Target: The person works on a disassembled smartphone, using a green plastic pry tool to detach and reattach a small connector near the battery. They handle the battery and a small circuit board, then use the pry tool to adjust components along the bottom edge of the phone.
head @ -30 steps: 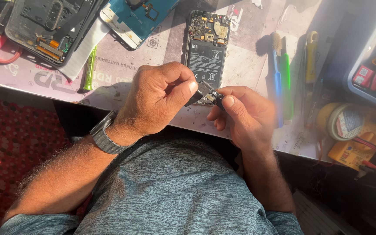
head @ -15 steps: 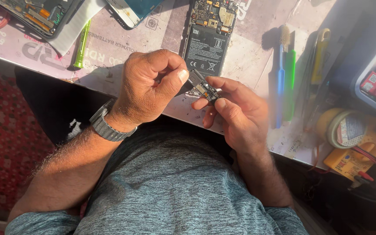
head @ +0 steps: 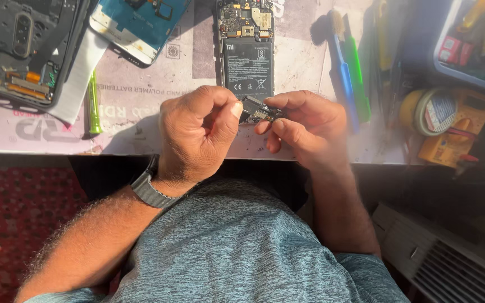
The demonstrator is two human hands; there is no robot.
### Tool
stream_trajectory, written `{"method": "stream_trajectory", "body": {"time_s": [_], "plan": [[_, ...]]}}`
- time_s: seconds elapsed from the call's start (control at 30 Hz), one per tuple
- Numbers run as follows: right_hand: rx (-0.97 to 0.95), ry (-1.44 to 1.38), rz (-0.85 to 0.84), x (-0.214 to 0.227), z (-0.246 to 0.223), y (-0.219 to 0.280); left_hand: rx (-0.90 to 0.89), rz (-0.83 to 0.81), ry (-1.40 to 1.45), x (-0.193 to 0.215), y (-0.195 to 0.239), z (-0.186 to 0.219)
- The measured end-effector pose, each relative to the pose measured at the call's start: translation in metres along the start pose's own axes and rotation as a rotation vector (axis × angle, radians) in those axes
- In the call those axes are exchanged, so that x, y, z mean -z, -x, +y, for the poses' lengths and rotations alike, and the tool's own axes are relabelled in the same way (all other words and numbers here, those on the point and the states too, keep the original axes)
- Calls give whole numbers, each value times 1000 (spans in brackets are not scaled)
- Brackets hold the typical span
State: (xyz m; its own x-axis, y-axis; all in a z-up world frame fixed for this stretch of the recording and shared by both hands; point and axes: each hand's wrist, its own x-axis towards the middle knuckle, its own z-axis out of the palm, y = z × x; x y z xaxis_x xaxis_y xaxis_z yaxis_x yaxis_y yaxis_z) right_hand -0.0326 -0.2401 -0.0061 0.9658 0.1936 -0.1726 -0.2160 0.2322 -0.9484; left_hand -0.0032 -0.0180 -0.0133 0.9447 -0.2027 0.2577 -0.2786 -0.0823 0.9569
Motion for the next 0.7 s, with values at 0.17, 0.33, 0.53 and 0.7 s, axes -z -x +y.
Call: {"method": "stream_trajectory", "body": {"time_s": [0.17, 0.33, 0.53, 0.7], "plan": [[-66, -61, 74, -5, -9, -3, 26, -16, -7, 7, -5, 5], [-131, -86, 138, -3, -12, 0, -2, -49, 39, 13, -8, 6], [-63, -43, 84, 8, -4, 1, -15, -72, 41, 15, -8, 4], [22, 16, -7, 15, 3, 1, -53, -48, 60, 15, -1, -1]]}}
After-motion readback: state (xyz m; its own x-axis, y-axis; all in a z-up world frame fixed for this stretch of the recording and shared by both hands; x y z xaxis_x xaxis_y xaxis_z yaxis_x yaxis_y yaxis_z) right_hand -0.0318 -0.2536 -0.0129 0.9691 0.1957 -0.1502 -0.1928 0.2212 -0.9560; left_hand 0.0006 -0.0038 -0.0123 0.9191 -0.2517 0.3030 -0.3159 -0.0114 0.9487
